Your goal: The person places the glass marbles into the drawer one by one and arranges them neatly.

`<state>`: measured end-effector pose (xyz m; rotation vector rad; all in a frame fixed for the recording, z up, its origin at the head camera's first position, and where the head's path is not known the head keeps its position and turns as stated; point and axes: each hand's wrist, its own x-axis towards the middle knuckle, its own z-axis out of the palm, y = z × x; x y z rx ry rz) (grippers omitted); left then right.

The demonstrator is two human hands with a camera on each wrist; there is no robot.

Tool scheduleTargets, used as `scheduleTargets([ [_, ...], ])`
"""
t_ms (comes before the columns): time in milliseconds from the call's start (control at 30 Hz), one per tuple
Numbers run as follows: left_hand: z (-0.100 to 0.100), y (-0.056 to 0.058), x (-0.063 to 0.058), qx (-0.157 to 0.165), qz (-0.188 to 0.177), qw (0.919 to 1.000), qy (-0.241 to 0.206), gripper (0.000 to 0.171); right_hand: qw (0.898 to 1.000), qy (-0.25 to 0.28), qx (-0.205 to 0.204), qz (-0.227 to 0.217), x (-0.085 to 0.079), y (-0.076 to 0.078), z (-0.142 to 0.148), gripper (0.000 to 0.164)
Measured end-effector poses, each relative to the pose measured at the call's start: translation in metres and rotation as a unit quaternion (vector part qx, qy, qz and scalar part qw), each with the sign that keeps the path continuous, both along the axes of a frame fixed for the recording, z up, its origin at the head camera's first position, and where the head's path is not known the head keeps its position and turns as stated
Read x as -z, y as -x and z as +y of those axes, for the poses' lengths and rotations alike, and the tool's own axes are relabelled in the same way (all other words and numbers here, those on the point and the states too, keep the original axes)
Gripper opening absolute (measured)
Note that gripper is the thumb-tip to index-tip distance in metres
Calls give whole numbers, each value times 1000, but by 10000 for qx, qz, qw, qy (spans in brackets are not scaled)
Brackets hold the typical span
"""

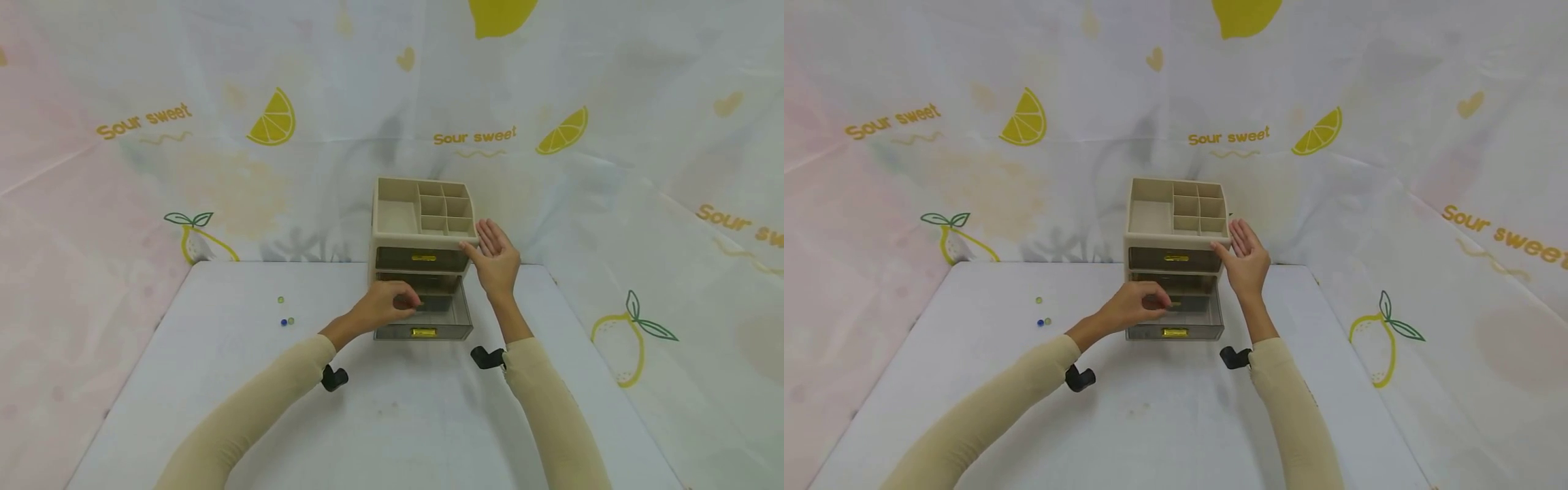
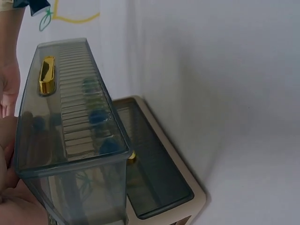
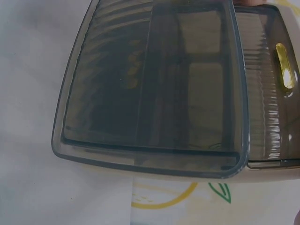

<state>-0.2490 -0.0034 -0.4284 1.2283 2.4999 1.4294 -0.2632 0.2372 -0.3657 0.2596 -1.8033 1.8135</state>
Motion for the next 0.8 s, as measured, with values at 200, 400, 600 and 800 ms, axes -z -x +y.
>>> scheduleTargets([
  [200, 9, 4, -7, 288, -6, 9970, 722, 13, 9999, -95, 42, -82, -6, -6, -3, 70],
  [400, 21, 10, -9, 637, -110, 9910, 1173, 13, 10000, -35, 12, -83, -7, -6, -3, 70],
  [600, 27, 13, -7, 720, -222, 9827, 1694, 10, 9999, -15, -25, -111, -5, -3, -3, 70],
  [800, 32, 15, -8, 937, -483, 9794, 1720, 10, 10000, 17, 32, -57, 0, 0, -1, 70],
])
